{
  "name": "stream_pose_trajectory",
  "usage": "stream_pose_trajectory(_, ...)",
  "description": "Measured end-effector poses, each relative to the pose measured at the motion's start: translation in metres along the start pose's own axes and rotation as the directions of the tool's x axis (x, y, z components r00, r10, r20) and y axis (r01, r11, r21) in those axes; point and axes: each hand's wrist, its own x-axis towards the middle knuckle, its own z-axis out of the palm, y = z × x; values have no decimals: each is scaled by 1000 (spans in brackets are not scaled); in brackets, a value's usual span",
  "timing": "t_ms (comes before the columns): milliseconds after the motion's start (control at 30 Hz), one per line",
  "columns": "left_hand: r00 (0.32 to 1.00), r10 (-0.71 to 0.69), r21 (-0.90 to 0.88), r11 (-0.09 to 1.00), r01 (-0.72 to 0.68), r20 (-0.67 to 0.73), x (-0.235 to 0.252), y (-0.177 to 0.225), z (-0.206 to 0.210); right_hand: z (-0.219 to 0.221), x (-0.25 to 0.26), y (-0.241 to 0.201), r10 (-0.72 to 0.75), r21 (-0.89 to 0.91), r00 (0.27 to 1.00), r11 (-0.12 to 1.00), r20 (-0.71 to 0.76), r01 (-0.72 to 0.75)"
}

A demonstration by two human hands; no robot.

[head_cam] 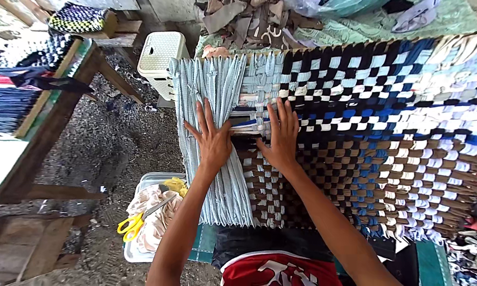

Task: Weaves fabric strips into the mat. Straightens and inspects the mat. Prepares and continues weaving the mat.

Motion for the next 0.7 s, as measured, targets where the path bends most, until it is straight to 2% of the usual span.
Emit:
stream_pose_trajectory(167, 996, 73, -56, 996, -70, 45, -3, -12, -9, 0, -5, 11, -47, -3, 999, 999, 24, 47)
stream_pose_trajectory(300, 986, 169, -157, 974, -166, 6, -13, -9, -14, 5, -13, -15, 54, 7, 998, 999, -14, -54)
stream_pose_trajectory(400, 976, 211, -123, 971, -203, 54, -26, 0, -11, 20, -13, -36, 137, -35, 989, 990, -45, -139)
stream_pose_trajectory(533, 985, 155, -11, 988, -154, 80, -29, 0, -1, 24, -12, -33, 153, -24, 988, 988, -18, -153)
stream_pose_trajectory(700, 993, 112, 11, 994, -112, 45, -25, 0, 3, 15, -22, 6, 55, 9, 998, 998, 4, -55)
